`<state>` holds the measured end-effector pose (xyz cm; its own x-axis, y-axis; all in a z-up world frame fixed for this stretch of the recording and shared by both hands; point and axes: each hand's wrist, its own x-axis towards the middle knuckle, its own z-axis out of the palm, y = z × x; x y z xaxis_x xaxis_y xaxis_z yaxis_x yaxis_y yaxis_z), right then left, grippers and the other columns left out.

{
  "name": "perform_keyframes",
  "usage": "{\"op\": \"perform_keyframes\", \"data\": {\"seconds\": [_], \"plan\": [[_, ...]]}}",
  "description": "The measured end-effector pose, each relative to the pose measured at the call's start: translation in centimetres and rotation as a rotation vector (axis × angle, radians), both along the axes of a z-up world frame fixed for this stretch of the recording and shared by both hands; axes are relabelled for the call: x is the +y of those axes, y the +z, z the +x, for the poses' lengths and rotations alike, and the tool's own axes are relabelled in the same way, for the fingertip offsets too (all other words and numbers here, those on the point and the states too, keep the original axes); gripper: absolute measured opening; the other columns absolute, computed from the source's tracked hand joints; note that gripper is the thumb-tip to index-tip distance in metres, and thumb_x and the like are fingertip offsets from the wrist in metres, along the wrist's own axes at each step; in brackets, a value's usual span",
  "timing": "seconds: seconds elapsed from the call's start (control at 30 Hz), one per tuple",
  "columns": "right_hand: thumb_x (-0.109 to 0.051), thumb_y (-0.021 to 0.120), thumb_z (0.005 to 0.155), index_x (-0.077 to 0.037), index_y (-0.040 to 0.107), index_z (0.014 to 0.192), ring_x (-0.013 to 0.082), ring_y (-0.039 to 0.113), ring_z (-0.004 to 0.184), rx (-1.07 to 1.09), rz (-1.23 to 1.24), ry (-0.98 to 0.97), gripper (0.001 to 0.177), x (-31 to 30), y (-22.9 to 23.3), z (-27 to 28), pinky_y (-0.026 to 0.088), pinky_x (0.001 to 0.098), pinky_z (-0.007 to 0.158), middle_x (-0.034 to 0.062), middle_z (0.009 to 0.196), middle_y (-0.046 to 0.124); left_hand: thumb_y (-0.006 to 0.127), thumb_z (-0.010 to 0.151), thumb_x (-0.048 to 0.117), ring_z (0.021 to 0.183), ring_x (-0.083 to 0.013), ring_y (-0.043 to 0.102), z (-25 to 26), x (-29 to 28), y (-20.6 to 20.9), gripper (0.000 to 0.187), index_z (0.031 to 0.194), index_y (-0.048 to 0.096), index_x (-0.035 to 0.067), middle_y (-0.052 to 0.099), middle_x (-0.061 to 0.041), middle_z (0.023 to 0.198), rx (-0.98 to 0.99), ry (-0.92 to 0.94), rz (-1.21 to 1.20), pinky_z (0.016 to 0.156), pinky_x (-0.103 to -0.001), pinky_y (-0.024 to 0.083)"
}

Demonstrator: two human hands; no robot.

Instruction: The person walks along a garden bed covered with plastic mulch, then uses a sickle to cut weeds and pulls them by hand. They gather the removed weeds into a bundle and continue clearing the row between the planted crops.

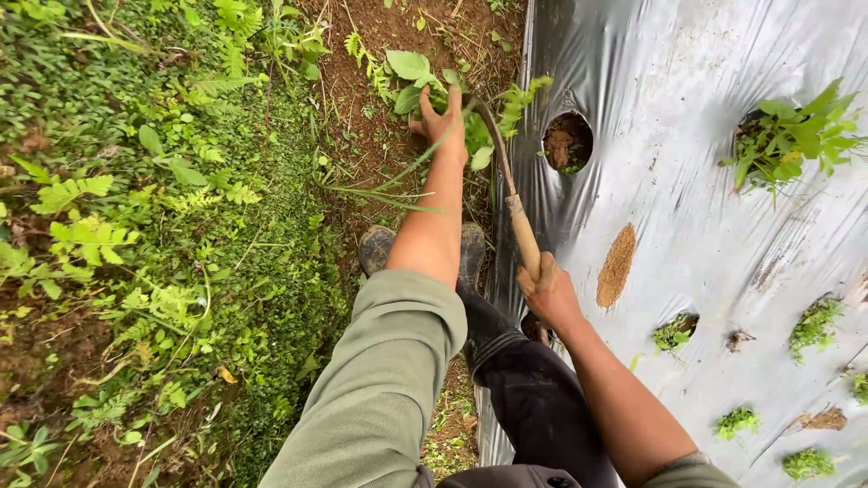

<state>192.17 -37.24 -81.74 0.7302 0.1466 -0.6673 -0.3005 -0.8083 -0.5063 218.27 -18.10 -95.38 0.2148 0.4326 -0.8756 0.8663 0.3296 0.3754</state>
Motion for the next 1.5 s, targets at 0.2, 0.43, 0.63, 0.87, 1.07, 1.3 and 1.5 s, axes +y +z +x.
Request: {"op": "perform_keyframes", "data": {"seconds": [0.2,0.43,0.63,0.87,1.07,1.3,1.5], "plan": [[-0.027,0.055,0.098,-0.008,0.049,0.094,0.0309,0.065,0.053,-0.046,-0.086,0.047,0.021,-0.1,3.4,-2.0,0.053,0.0414,0.048,0.0051,0.078,0.049,0.073,0.095,0.031,0.117,-0.0417,0.063,-1.6,0.2,-3.1,0.051,0.14,0.053,0.017,0.054,-0.026,0.129,-0.062,0.069,0.04,0.094,-0.059,0.055],[-0.014,0.058,0.093,-0.001,0.042,0.099,0.0457,0.06,0.058,-0.454,-0.065,0.148,0.021,1.2,14.6,-0.7,0.043,0.0514,0.044,0.0074,0.079,0.043,0.072,0.092,0.021,0.09,-0.0289,0.065,-0.6,4.0,1.9,0.027,0.117,0.063,0.016,0.059,-0.013,0.1,-0.12,0.09,0.087,0.077,-0.045,0.058],[-0.044,0.064,0.093,-0.002,0.052,0.096,0.051,0.072,0.08,0.239,-0.068,-0.438,0.044,2.7,28.3,2.9,0.054,0.0608,0.073,0.03,0.079,0.066,0.056,0.103,0.013,0.087,-0.0166,0.048,3.1,7.0,25.8,0.028,0.13,0.051,0.009,0.048,-0.008,0.099,-0.236,0.037,-0.011,0.08,-0.043,0.044],[-0.035,0.061,0.099,0.001,0.056,0.108,0.0323,0.07,0.055,0.191,0.039,-0.759,0.037,1.2,33.4,7.2,0.06,0.0472,0.055,0.0215,0.073,0.066,0.052,0.1,0.007,0.08,-0.0175,0.059,4.6,6.1,28.5,0.036,0.135,0.048,0.015,0.048,-0.019,0.121,-0.381,-0.367,0.139,0.07,-0.036,0.048],[-0.028,0.054,0.086,-0.007,0.051,0.116,0.0234,0.064,0.055,0.419,-0.121,-0.89,0.037,2.5,28.9,7.5,0.051,0.0362,0.049,0.0155,0.077,0.065,0.055,0.093,-0.012,0.103,-0.0331,0.039,1.6,1.1,13.2,0.081,0.15,0.03,0.04,0.044,-0.011,0.152,-0.354,-0.561,0.265,0.046,-0.027,0.053],[-0.032,0.069,0.09,-0.007,0.053,0.086,0.0199,0.061,0.05,0.353,-0.175,-0.897,0.029,0.6,19.2,1.4,0.048,0.0362,0.047,0.011,0.062,0.065,0.055,0.092,-0.013,0.098,-0.0217,0.049,-1.0,-3.1,-1.9,0.062,0.136,0.067,0.028,0.042,-0.014,0.127,-0.333,-0.989,0.395,0.057,-0.026,0.054],[-0.037,0.069,0.087,-0.009,0.05,0.079,0.0185,0.054,0.057,0.353,-0.257,-0.829,0.035,-0.6,14.9,-1.0,0.043,0.0371,0.051,0.0081,0.066,0.06,0.068,0.097,0.033,0.147,-0.0472,0.029,0.0,-6.9,-7.8,0.084,0.162,0.017,0.022,0.01,-0.032,0.162,-0.123,-0.941,0.307,0.073,-0.037,0.065]]}}
